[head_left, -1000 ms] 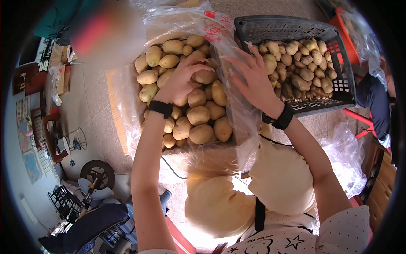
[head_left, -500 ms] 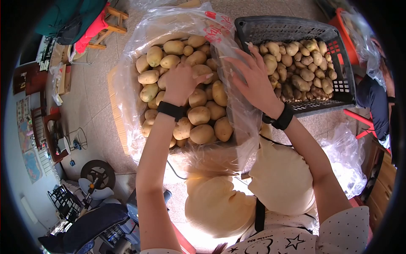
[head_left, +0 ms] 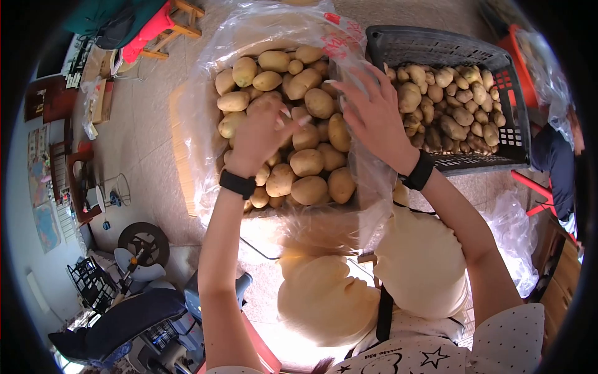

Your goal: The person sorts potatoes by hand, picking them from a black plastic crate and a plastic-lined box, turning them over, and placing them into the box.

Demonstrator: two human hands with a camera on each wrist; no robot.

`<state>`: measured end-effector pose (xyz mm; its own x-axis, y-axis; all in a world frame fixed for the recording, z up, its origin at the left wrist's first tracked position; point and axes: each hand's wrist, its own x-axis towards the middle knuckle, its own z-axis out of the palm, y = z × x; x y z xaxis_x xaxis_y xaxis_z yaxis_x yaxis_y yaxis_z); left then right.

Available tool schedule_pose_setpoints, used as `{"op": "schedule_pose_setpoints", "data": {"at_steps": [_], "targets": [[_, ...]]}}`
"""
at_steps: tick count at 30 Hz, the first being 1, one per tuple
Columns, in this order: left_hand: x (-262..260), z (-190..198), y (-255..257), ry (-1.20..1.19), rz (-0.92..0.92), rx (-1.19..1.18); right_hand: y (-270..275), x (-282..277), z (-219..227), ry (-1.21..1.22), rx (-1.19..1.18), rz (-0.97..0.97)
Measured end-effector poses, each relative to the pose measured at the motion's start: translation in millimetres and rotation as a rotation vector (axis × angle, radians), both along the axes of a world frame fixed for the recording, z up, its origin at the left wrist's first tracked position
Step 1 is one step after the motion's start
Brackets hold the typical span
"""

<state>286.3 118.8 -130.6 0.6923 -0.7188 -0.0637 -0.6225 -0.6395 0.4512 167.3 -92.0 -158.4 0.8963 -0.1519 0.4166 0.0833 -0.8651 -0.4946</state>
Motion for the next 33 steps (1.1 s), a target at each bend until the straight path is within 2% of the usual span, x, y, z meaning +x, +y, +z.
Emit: {"op": "schedule_pose_setpoints", "data": {"at_steps": [1,4,10,14,16,17,19,22,26,28,29,30,32,33], "targets": [[-10.0,1.8,-1.4,-0.037,-0.001,0.127,3.8,2.4,-0.9,-0.02,0.0,0.015],[-24.1,-4.2,-7.3,-0.12,-0.045,0.222,15.1,10.1,-10.9,-0.028,0.015,0.1],[-29.4,-15.8,-25.8,-0.13,-0.064,0.329,26.5,28.6,-30.8,-0.024,0.046,0.131],[-27.7,-18.4,-24.1,-0.116,-0.041,0.287,29.7,29.0,-43.2,0.026,0.02,0.102],[-19.0,-18.5,-15.5,-0.021,0.103,0.152,26.1,29.2,-49.2,0.03,-0.004,0.076],[-12.9,-13.9,-10.1,-0.021,0.097,0.155,25.5,28.2,-49.6,0.031,0.0,0.07],[3.1,-3.8,6.1,0.269,0.39,-0.015,25.2,27.4,-50.0,0.034,-0.031,0.062],[32.4,1.4,22.6,0.203,0.494,-0.03,25.9,26.7,-47.0,0.048,-0.065,0.05],[45.9,4.4,20.7,0.066,0.501,-0.009,25.9,26.6,-47.8,0.037,-0.109,0.058],[43.0,-1.7,10.8,0.111,0.274,0.166,26.5,26.3,-48.4,0.031,-0.102,0.054],[40.8,-14.2,7.7,-0.003,0.269,0.143,26.5,26.0,-47.0,0.029,-0.103,0.053],[39.5,-25.3,7.1,-0.004,0.269,0.141,27.0,25.7,-45.9,0.032,-0.102,0.049],[33.3,-30.4,0.9,-0.212,0.213,0.104,27.3,26.4,-46.2,0.036,-0.101,0.043],[32.0,-30.9,1.1,-0.21,0.212,0.104,27.6,26.5,-46.5,0.039,-0.09,0.045]]}}
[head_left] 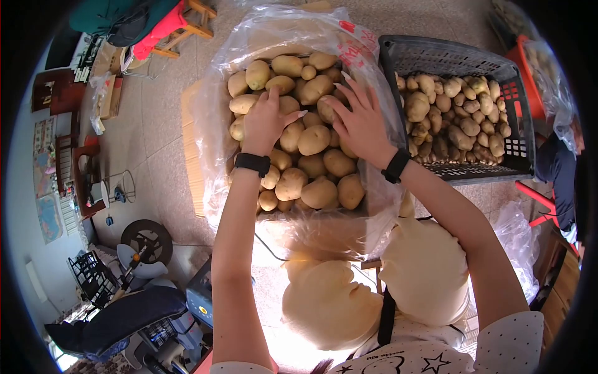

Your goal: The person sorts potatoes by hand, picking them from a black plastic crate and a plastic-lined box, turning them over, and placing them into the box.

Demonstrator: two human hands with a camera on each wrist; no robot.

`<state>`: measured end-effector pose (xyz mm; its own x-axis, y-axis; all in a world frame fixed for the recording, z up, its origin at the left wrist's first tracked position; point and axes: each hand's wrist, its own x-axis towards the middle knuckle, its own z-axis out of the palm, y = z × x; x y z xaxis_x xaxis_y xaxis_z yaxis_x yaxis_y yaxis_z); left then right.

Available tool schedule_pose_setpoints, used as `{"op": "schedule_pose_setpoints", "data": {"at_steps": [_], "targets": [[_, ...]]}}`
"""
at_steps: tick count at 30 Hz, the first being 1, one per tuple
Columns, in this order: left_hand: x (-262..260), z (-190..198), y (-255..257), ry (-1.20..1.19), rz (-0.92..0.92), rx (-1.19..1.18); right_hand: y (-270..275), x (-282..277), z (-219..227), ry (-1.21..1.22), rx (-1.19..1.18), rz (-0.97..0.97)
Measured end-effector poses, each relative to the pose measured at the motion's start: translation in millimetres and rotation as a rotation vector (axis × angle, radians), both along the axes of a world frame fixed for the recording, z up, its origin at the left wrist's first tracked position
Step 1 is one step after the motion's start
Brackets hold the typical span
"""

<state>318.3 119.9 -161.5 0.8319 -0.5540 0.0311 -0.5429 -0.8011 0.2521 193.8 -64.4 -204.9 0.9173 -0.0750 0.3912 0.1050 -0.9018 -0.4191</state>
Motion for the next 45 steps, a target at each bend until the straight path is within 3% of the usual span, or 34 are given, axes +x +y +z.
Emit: {"op": "schedule_pose_setpoints", "data": {"at_steps": [6,8,11,15,17,18,22,27,30,34,37,39,43,45], "targets": [[-4.2,5.3,10.2,0.051,-0.102,-0.018,0.8,-0.1,-1.5,-0.003,0.025,-0.005],[-3.5,7.7,11.2,-0.02,-0.158,0.071,1.1,0.2,-0.6,-0.005,0.022,-0.008],[-13.3,16.2,7.6,-0.1,-0.12,0.134,-1.2,0.3,1.1,0.008,0.025,-0.004],[-41.6,35.5,1.2,-0.144,-0.065,0.049,-0.6,-0.4,-0.9,0.012,0.033,-0.011],[-55.7,37.3,3.2,0.07,-0.253,-0.018,0.5,-0.1,-2.7,0.013,0.038,-0.007],[-58.7,27.1,10.0,0.02,-0.428,-0.051,-0.3,0.1,-3.2,0.011,0.023,-0.007],[-71.3,18.1,9.3,0.012,-0.377,-0.009,-0.1,0.2,-3.0,0.006,0.003,-0.018],[-61.2,22.9,1.5,0.047,-0.413,0.229,-0.2,0.9,-5.4,-0.015,0.021,-0.023],[-50.9,24.2,11.5,0.09,-0.415,0.066,0.5,1.9,-4.2,-0.019,0.015,-0.03],[-63.6,35.1,16.3,0.043,-0.33,0.068,0.1,1.1,-5.9,-0.028,0.013,-0.039],[-85.1,31.1,24.5,-0.059,-0.424,0.006,0.7,2.4,-8.9,-0.024,0.01,-0.041],[-99.8,34.5,29.5,0.278,-0.26,-0.07,0.3,1.8,-5.8,-0.024,0.005,-0.042],[-98.4,31.5,32.1,0.188,-0.278,-0.137,0.7,1.9,-4.2,-0.018,0.018,-0.045],[-99.6,25.8,27.3,0.111,-0.142,-0.033,1.0,1.7,-3.9,-0.02,0.013,-0.042]]}}
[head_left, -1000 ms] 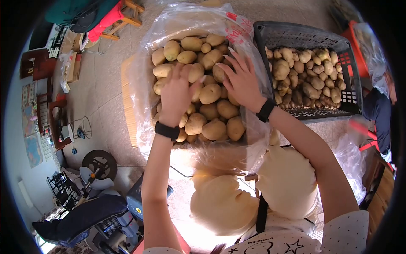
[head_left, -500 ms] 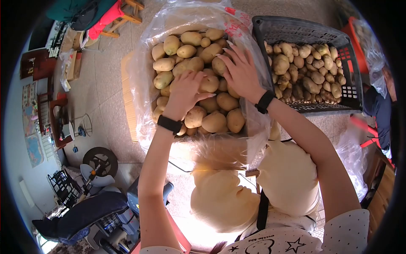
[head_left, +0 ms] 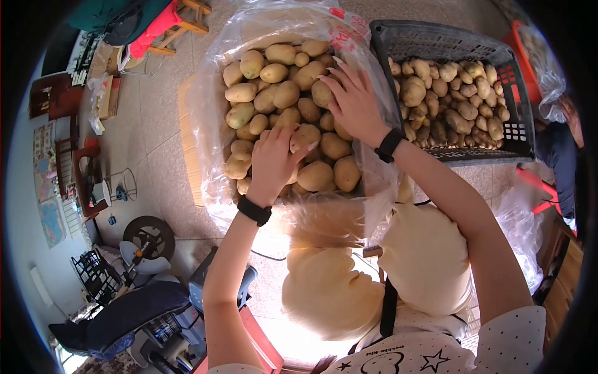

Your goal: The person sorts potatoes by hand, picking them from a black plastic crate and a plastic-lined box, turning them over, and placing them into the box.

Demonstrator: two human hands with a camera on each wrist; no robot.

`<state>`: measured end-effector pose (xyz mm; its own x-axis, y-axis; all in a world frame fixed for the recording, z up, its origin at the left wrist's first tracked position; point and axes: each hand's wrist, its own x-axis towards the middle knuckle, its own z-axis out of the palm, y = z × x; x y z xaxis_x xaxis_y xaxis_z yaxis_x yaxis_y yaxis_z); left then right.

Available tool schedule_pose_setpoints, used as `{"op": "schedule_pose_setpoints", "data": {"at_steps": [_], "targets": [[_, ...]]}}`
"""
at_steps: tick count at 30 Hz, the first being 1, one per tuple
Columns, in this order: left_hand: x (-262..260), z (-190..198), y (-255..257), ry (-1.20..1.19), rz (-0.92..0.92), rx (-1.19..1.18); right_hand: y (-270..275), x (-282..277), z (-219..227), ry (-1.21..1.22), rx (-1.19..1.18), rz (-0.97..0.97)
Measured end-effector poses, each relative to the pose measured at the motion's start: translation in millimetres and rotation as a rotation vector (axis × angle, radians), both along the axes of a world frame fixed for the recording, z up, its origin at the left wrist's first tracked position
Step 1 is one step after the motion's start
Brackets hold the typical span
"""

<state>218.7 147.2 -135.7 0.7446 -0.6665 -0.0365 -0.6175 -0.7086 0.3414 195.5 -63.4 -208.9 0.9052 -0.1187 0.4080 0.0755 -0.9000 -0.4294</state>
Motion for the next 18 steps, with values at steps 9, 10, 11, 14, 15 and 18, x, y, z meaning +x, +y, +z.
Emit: {"op": "schedule_pose_setpoints", "data": {"at_steps": [9,10,11,14,15,18], "targets": [[8.1,-4.3,-8.3,-0.081,-0.01,0.218,-0.7,-0.3,-0.4,-0.014,0.013,0.001],[9.7,-8.0,-6.4,-0.081,-0.01,0.218,-0.9,-0.4,-0.6,-0.013,0.013,0.001],[10.6,-11.9,-4.5,-0.152,-0.048,0.169,-1.3,-0.2,-0.9,-0.013,0.013,0.001],[8.2,-12.1,-2.9,-0.183,-0.072,0.123,0.0,0.2,-1.9,-0.011,0.027,0.003],[8.8,-10.1,-3.8,-0.147,-0.063,0.123,-0.2,0.6,-1.9,-0.015,0.018,0.003],[13.1,6.5,-1.7,-0.137,-0.036,0.026,-2.1,1.0,-2.5,-0.026,0.004,0.003]]}}
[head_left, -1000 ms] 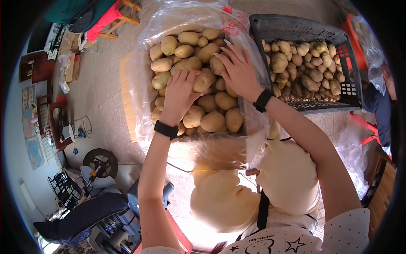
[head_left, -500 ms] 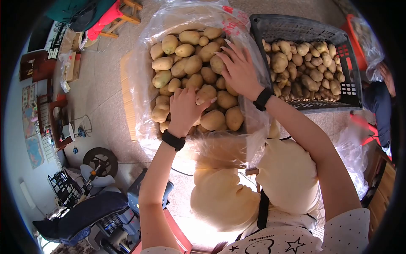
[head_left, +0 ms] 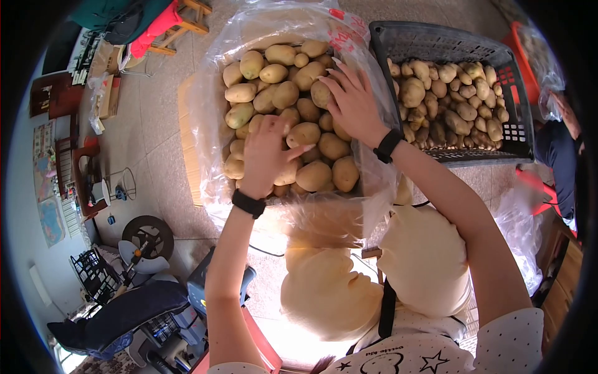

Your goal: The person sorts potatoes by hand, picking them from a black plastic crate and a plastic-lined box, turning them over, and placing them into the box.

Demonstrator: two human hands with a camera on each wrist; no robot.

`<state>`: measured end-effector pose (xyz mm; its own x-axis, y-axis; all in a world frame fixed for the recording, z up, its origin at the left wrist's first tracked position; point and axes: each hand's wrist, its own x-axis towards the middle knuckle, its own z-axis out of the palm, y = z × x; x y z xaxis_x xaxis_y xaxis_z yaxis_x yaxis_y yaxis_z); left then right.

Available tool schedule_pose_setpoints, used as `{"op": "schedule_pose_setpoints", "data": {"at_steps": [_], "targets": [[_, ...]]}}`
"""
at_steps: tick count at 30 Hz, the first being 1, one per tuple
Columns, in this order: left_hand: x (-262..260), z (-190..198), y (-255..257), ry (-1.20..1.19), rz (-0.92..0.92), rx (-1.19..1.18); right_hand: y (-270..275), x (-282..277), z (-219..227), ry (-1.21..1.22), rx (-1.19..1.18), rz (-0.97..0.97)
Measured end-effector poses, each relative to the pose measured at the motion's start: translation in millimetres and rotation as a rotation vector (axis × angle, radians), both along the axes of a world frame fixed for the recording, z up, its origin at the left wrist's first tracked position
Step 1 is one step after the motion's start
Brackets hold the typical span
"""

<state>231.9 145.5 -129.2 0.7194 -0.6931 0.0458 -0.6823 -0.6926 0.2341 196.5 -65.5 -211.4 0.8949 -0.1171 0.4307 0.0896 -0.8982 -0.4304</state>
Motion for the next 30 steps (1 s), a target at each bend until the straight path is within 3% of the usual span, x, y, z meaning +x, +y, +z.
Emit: {"op": "schedule_pose_setpoints", "data": {"at_steps": [3,7,11,14,16,20,22,24,30], "targets": [[20.0,22.4,23.6,0.121,0.119,-0.123,0.6,-0.5,-1.3,0.003,0.002,0.004],[37.9,55.4,68.0,0.065,0.246,-0.122,-0.2,-0.6,-2.6,-0.008,0.007,0.011],[25.8,70.6,95.7,0.02,0.185,0.119,0.4,-0.7,-3.6,0.009,-0.008,0.005],[13.3,56.4,110.9,0.057,0.177,0.173,0.0,0.0,-3.7,-0.007,-0.007,0.011],[0.2,49.8,106.1,0.004,0.224,0.327,0.0,-0.6,-0.9,0.016,-0.003,0.009],[-8.7,24.6,98.5,-0.183,0.313,0.388,-0.6,-0.3,-0.2,0.018,0.002,0.015],[-4.8,12.8,102.7,-0.214,0.311,0.39,-0.3,-0.5,-0.3,0.02,0.002,0.013],[-3.5,8.5,106.0,-0.231,0.243,0.564,0.3,-0.6,-0.7,0.023,-0.001,0.012],[2.1,12.3,113.5,-0.073,0.301,0.384,-0.3,-0.5,-0.7,0.024,0.01,0.014]]}}
